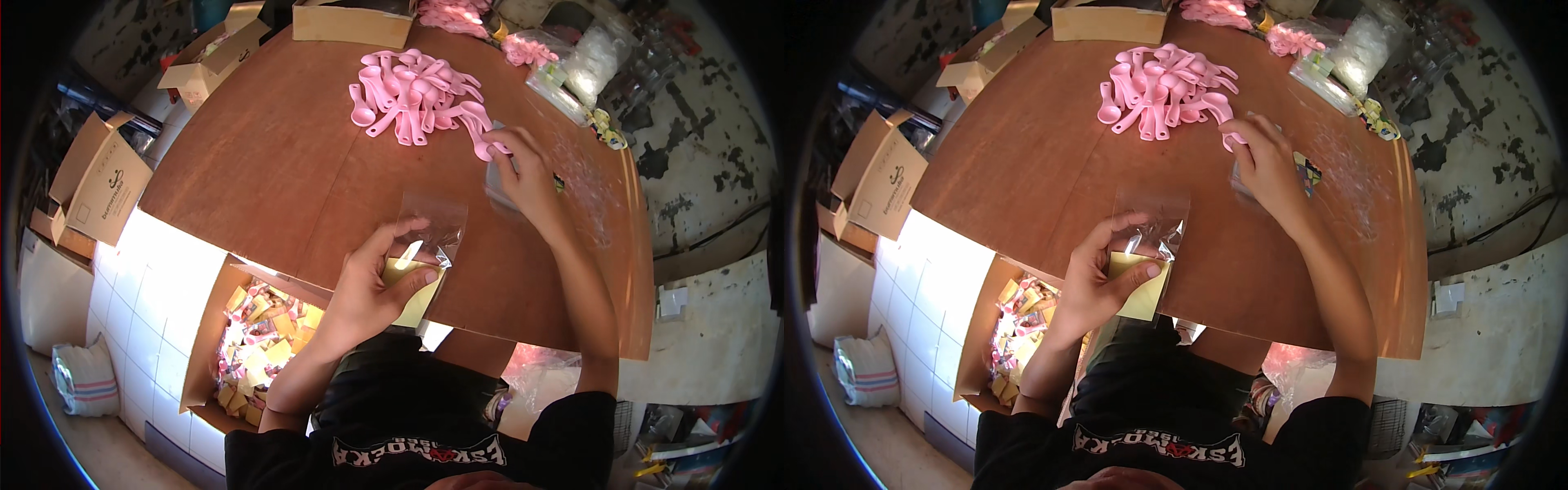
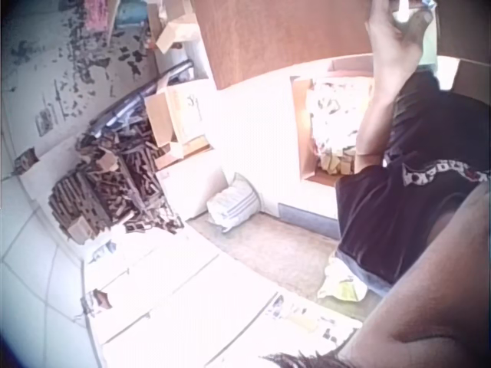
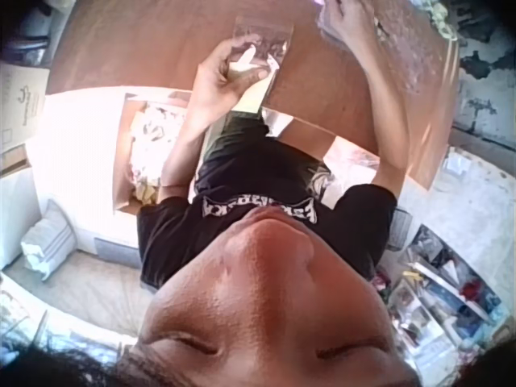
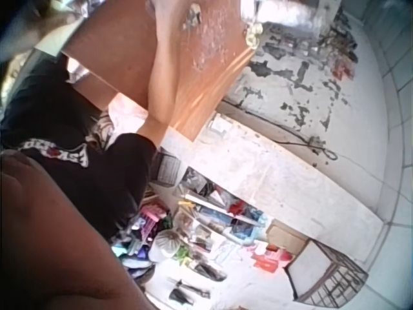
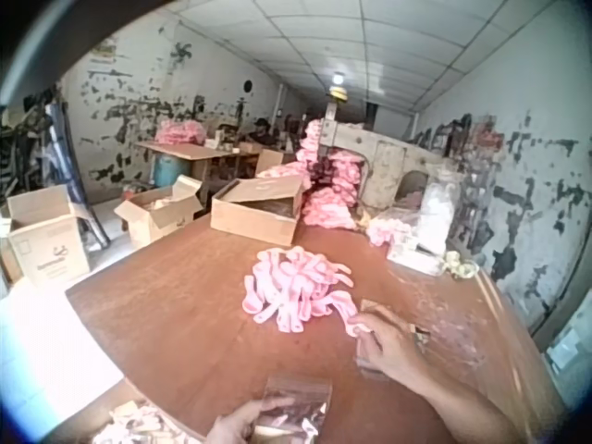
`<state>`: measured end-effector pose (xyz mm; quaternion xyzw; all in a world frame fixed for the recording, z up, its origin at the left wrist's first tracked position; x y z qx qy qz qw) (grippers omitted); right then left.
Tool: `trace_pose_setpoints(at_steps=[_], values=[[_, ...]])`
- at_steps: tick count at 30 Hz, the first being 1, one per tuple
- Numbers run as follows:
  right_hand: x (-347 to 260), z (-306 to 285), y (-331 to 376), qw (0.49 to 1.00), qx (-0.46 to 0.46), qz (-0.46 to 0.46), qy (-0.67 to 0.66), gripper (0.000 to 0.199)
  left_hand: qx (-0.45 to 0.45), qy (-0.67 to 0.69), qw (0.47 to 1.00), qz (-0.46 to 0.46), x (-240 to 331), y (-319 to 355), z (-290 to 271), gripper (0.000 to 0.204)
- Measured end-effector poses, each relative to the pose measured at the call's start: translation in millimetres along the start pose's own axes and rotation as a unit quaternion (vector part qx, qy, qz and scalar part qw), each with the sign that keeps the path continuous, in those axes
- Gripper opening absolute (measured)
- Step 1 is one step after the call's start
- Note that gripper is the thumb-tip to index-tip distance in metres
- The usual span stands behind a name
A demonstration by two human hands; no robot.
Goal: The person repeatedly picks up pink plastic spoons and small yellow cards, places them into clear plastic bags, and sets the filled bags aside. The person handles the items one at a time on a wooden table with a pile of spoons and stacks of cards nearby.
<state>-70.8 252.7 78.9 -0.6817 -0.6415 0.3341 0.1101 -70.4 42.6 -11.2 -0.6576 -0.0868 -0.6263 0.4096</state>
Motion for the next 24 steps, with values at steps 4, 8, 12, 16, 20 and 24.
trace_pose_setpoints(at_steps=[4, 8, 12, 16, 20, 24], values=[[14.6, -38.8, 26.5, 0.963, -0.005, 0.219, -0.158, 0.015, -0.005, 0.001, 1.0, -0.001, 2.3, -6.6, 13.8, 0.056], [29.9, -68.3, 52.4, 0.882, -0.011, 0.249, -0.4, 0.013, -0.014, 0.015, 1.0, -0.009, -1.3, -11.4, 30.9, 0.057], [33.1, -61.4, 69.5, 0.76, -0.156, 0.225, -0.589, 0.015, -0.035, 0.003, 0.999, 0.005, -2.4, -18.3, 51.4, 0.057], [18.3, -35.0, 88.0, 0.727, -0.285, 0.207, -0.589, 0.018, -0.098, -0.028, 0.995, -0.008, -6.3, -23.7, 75.6, 0.064], [21.7, -22.5, 97.1, 0.758, -0.306, 0.268, -0.509, 0.02, -0.108, -0.014, 0.994, -0.011, -10.2, -24.0, 87.5, 0.062], [24.5, -28.8, 97.0, 0.774, -0.275, 0.304, -0.482, 0.02, -0.111, -0.036, 0.991, 0.06, -4.2, -24.9, 86.4, 0.066]])
Point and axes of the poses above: each hand's wrist, its own y-axis away from the middle knuckle, its own z-axis out of the palm, x = y × z, the point moved 10 cm from there along -y, towards the middle knuckle, and after that the axes turned 12 degrees about z, right-handed, at the moved point
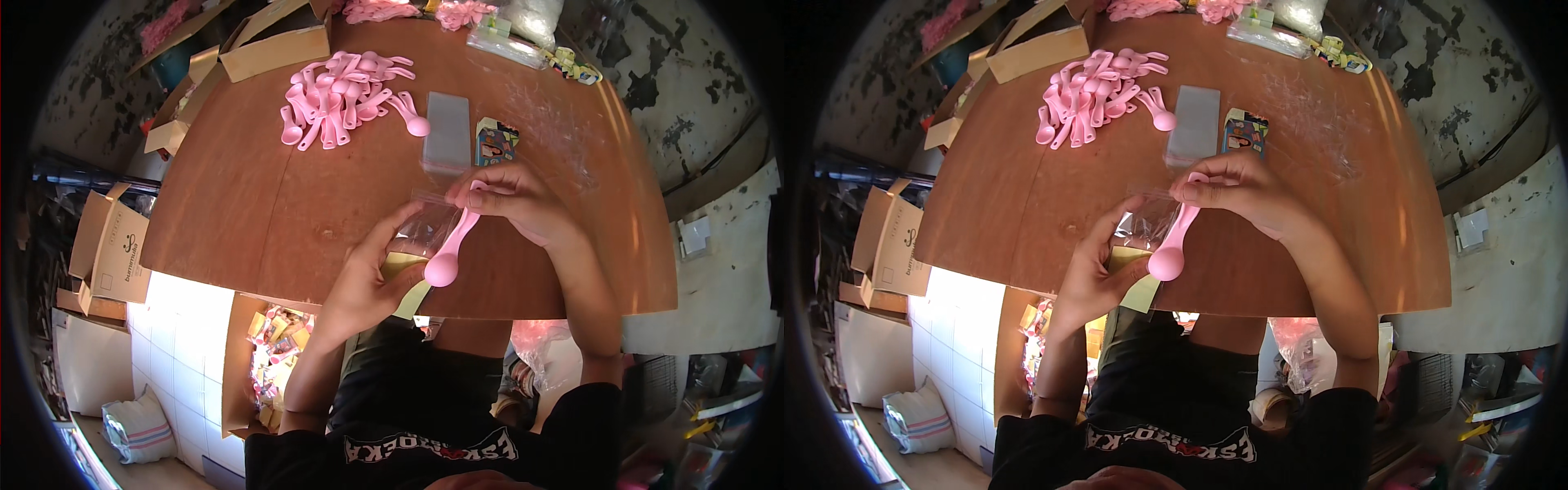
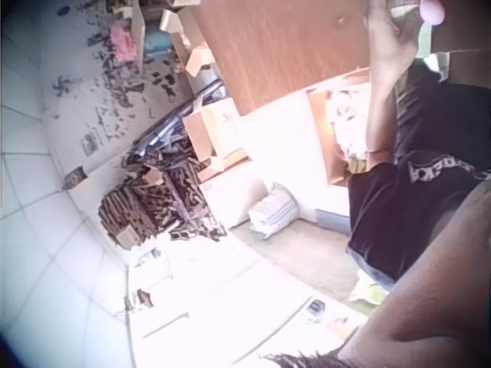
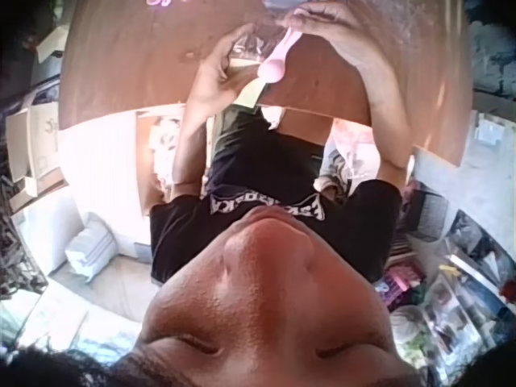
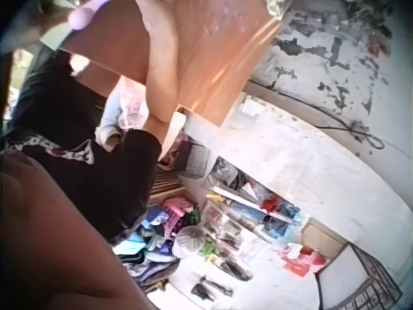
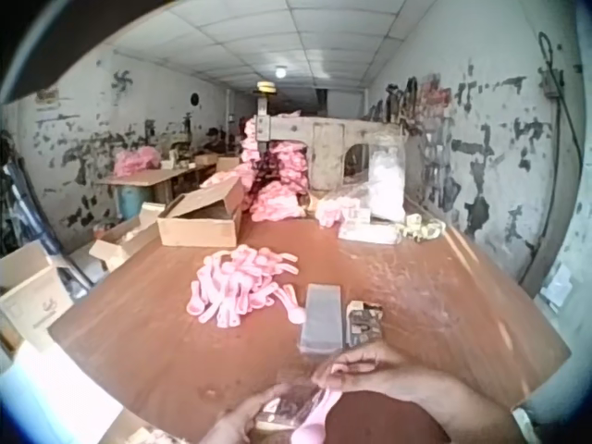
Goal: The person repeatedly picks up pink plastic spoons and small yellow cards, places them into clear plastic bags, and sets the filled bags aside. The person handles the items one at a time on a wooden table with a pile of spoons and stacks of cards nearby.
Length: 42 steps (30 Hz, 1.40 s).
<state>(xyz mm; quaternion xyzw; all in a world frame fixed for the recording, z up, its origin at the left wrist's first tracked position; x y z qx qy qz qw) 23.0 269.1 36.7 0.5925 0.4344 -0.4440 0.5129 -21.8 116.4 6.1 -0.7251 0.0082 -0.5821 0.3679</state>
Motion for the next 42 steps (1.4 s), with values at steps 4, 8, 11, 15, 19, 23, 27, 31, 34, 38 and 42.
trace_pose_setpoints(at_steps=[4, 8, 11, 15, 19, 23, 27, 31, 34, 38, 42], values=[[-9.0, -27.2, 8.0, 0.988, -0.004, -0.093, -0.127, 0.02, 0.004, 0.014, 0.997, -0.079, -6.2, 3.3, -0.8, 0.069], [-23.3, -50.8, 15.7, 0.968, 0.09, -0.156, -0.174, 0.022, -0.017, 0.007, 0.998, -0.055, 0.9, 1.2, 1.4, 0.073], [-8.3, -44.8, 5.1, 0.979, 0.101, -0.117, -0.133, 0.022, -0.035, 0.002, 0.998, -0.049, 1.6, 2.9, 3.0, 0.074], [-10.8, -18.7, 5.0, 0.985, 0.137, -0.099, -0.038, 0.021, -0.022, -0.036, 0.999, 0.01, 7.7, -2.5, -1.4, 0.072], [-19.7, -8.5, 12.6, 0.976, 0.18, -0.119, -0.033, 0.026, -0.003, -0.09, 0.996, -0.017, -1.5, -0.1, -6.3, 0.072], [-25.3, -4.1, 14.8, 0.968, 0.186, -0.157, -0.053, 0.029, 0.004, -0.098, 0.995, 0.019, 6.8, 0.0, -10.4, 0.072], [-30.3, 3.3, 17.6, 0.965, 0.183, -0.185, -0.009, 0.026, 0.0, -0.051, 0.999, -0.015, -6.8, 3.4, -7.2, 0.073], [-25.4, 13.2, 15.8, 0.968, 0.17, -0.184, 0.012, 0.023, 0.009, -0.049, 0.998, -0.034, -3.0, -0.2, -7.6, 0.073], [-29.1, 17.0, 18.1, 0.963, 0.178, -0.198, 0.034, 0.02, 0.013, -0.068, 0.997, -0.015, -0.3, -1.0, -9.2, 0.073], [-37.9, 14.1, 28.9, 0.942, 0.234, -0.228, 0.08, 0.02, 0.017, -0.07, 0.997, 0.02, 5.1, -1.3, -8.5, 0.072], [-45.0, 18.5, 31.2, 0.94, 0.247, -0.204, 0.12, 0.02, -0.001, -0.035, 0.999, -0.022, 3.1, -1.8, -3.2, 0.072]])
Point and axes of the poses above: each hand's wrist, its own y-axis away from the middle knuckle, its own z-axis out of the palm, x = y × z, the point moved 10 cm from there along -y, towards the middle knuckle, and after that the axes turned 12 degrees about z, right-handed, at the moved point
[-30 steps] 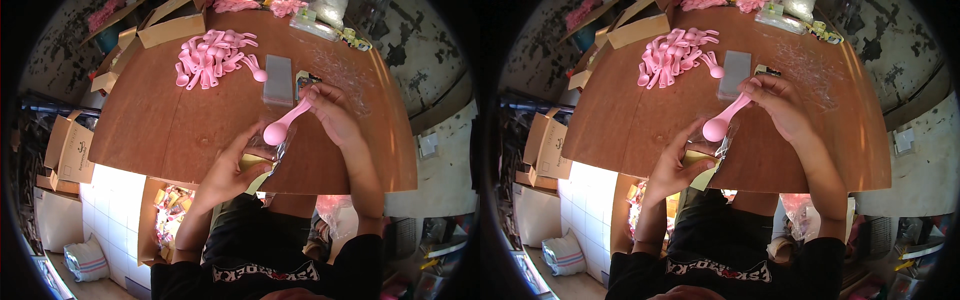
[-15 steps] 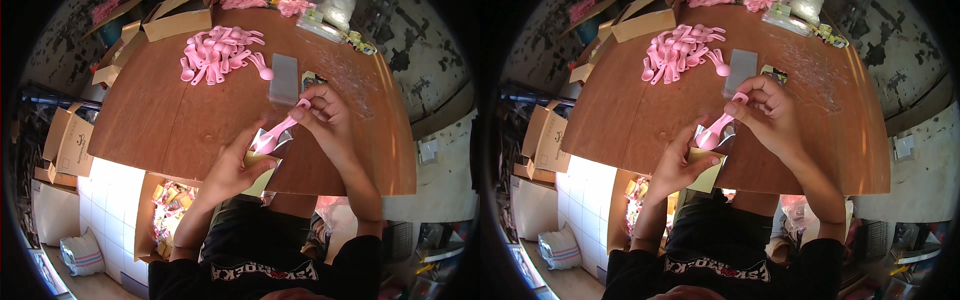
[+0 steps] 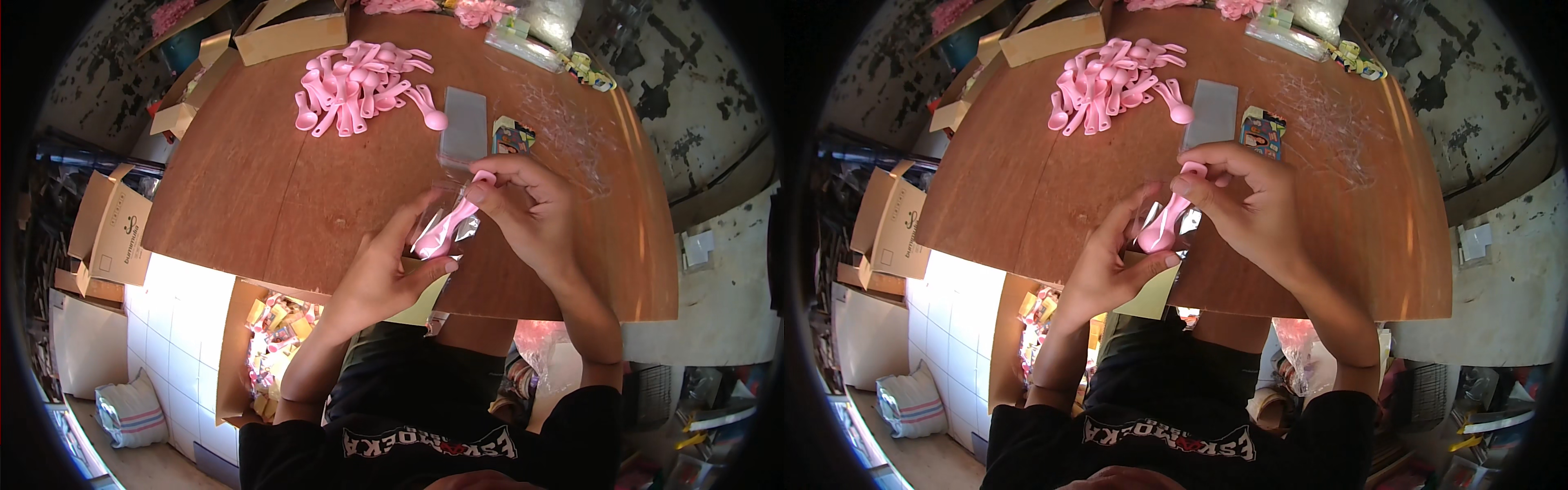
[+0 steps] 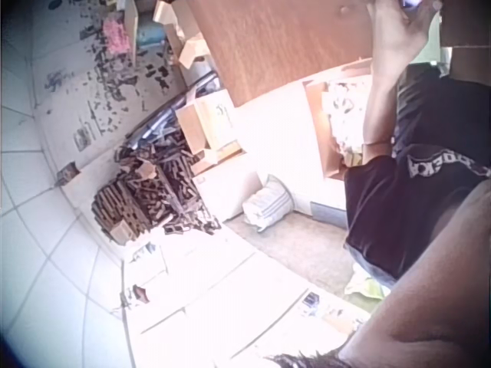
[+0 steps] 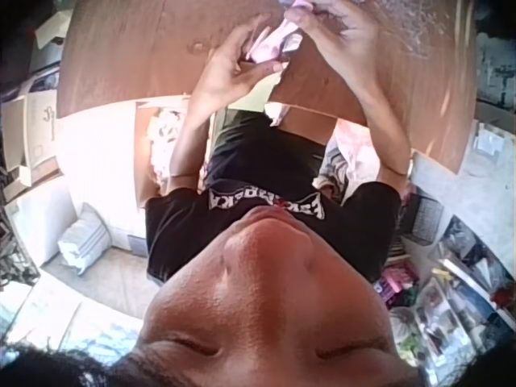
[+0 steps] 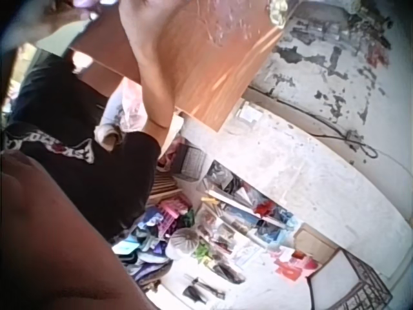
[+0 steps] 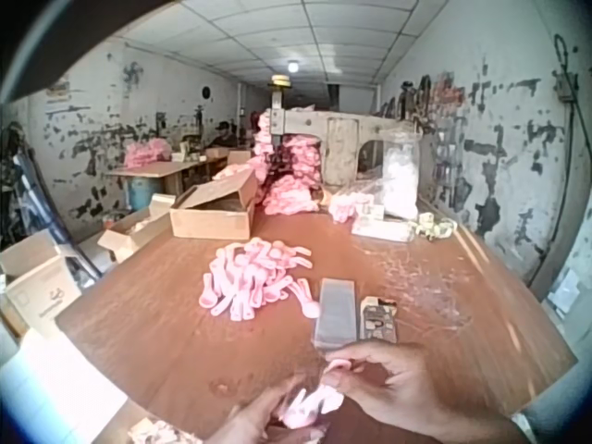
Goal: The person repeatedly picks up pink plastic spoons and small yellow cards, places them into clear plastic bags, and sets the filled bags aside. The person handles the items one at a time on a wooden table with a pile of spoons and stacks of cards nearby.
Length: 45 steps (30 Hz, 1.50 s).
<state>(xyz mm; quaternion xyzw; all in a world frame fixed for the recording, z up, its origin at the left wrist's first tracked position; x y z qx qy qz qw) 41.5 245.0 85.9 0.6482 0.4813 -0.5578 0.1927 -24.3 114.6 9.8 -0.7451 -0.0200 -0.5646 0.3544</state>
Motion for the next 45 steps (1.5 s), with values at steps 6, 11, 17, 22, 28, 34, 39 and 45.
trace_pose_setpoints(at_steps=[6, 11, 17, 22, 28, 34, 39, 45], values=[[-21.9, 14.1, 7.3, 0.984, -0.007, -0.134, 0.114, 0.02, -0.022, 0.023, 0.999, -0.036, 16.5, -5.7, 6.6, 0.078], [-34.1, 6.1, 8.1, 0.994, -0.095, -0.038, 0.041, 0.019, -0.035, 0.064, 0.997, -0.012, 14.4, -0.7, 10.7, 0.09], [-134.9, -41.4, 17.5, 0.935, 0.105, -0.284, 0.184, 0.017, 0.111, -0.022, 0.983, 0.143, 50.5, -4.6, -25.1, 0.091], [-106.4, 2.5, 1.7, 0.949, -0.017, -0.223, 0.224, 0.018, 0.122, -0.154, 0.969, 0.15, 61.1, -11.6, -33.9, 0.075], [-110.4, 17.9, 17.6, 0.964, -0.089, -0.179, 0.176, 0.019, 0.107, -0.018, 0.976, 0.191, 83.0, -25.3, -23.3, 0.051], [-108.1, 15.5, 20.0, 0.972, -0.054, -0.157, 0.164, 0.017, 0.144, 0.079, 0.986, 0.042, 65.5, -18.2, -21.2, 0.014], [-119.7, 21.4, 31.5, 0.908, 0.003, -0.283, 0.308, 0.02, 0.103, -0.034, 0.992, 0.06, 83.6, -16.1, -18.9, 0.02], [-114.3, 36.0, 40.1, 0.848, 0.015, -0.287, 0.446, 0.019, 0.01, -0.227, 0.966, 0.122, 101.4, -19.0, -6.2, 0.025]])
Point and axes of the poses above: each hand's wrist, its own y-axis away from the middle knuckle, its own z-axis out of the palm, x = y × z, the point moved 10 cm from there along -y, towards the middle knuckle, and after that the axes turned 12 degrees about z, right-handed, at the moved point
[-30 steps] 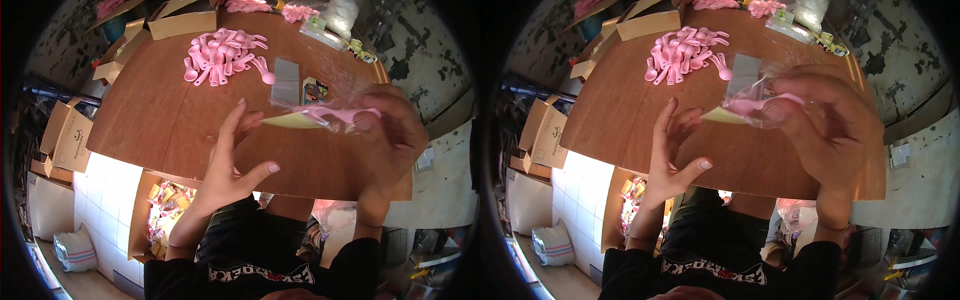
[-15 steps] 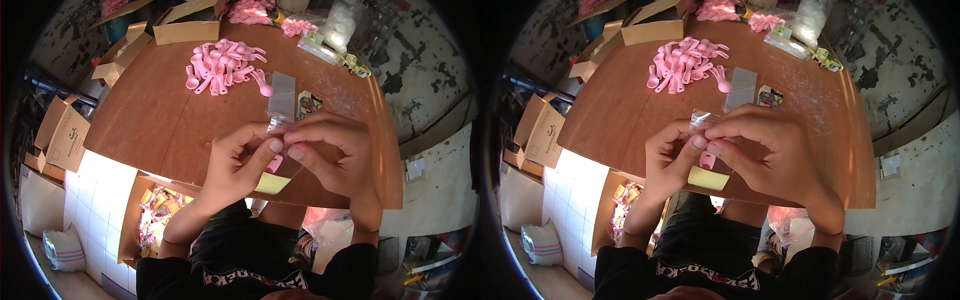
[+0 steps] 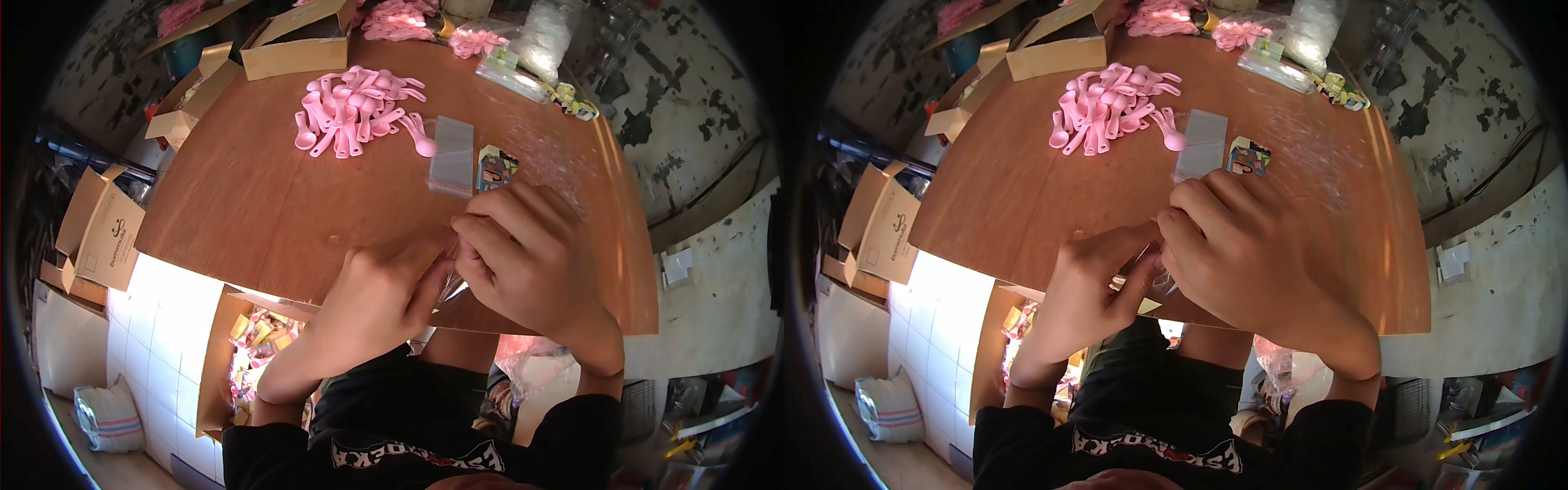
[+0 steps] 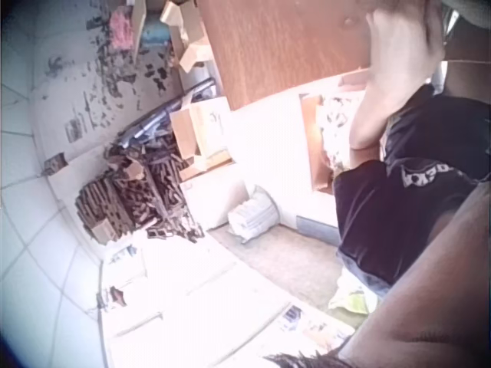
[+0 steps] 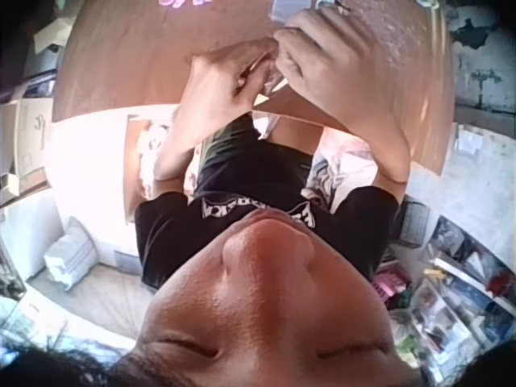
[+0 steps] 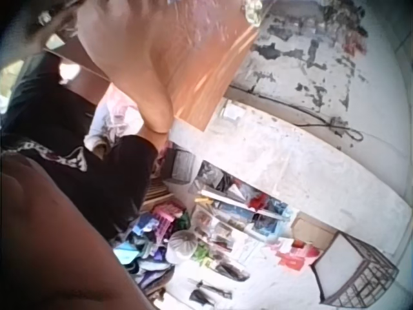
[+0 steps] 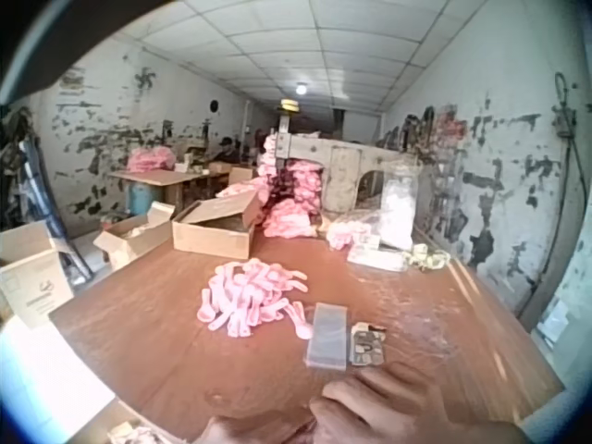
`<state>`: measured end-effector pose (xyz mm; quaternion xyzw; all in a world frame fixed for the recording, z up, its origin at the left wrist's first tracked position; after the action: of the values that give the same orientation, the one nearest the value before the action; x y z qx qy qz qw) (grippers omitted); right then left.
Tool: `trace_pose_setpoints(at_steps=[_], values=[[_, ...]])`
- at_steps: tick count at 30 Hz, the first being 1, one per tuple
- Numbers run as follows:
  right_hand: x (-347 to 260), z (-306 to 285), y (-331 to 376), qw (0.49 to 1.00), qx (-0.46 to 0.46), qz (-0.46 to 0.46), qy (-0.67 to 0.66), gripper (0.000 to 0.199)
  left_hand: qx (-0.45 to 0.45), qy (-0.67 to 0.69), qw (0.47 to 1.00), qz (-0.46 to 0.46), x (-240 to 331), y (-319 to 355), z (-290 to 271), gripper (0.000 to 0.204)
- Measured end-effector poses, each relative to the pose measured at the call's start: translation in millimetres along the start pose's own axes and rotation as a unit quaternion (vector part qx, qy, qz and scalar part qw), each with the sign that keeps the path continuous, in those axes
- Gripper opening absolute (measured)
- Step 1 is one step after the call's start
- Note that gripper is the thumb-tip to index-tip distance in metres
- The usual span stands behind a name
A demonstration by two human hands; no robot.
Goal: The person repeatedly picks up pink plastic spoons and small yellow cards, places them into clear plastic bags, and sets the filled bags aside. The person handles the items one at a time on a wooden table with a pile of spoons and stacks of cards nearby.
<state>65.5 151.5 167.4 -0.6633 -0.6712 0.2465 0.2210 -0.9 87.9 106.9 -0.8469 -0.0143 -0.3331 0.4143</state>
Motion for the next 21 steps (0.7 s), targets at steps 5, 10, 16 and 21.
trace_pose_setpoints(at_steps=[5, 10, 16, 21], values=[[14.2, -10.1, -0.7, 0.995, 0.032, 0.022, -0.088, 0.016, 0.004, 0.051, 0.999, 0.011, 1.5, 2.7, 1.9, 0.021], [31.0, -17.1, -1.3, 0.941, -0.035, 0.1, -0.322, 0.012, 0.07, 0.149, 0.986, 0.003, 4.5, 9.4, -8.8, 0.02], [107.4, -63.8, -10.7, 0.813, 0.022, 0.099, -0.573, 0.006, 0.239, 0.254, 0.936, -0.034, -9.3, 20.8, -30.8, 0.017], [234.4, -53.3, 8.6, 0.572, -0.115, -0.038, -0.811, 0.008, 0.28, 0.211, 0.936, 0.018, -8.7, 16.5, -43.3, 0.024]])
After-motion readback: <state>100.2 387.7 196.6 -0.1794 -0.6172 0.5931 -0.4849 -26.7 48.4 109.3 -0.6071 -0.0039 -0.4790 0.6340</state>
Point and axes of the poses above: each hand's wrist, its own y-axis away from the middle knuckle, its own z-axis out of the palm, x = y × z, the point moved 10 cm from there along -y, towards the middle knuckle, and after that the axes turned 12 degrees about z, right-handed, at the moved point
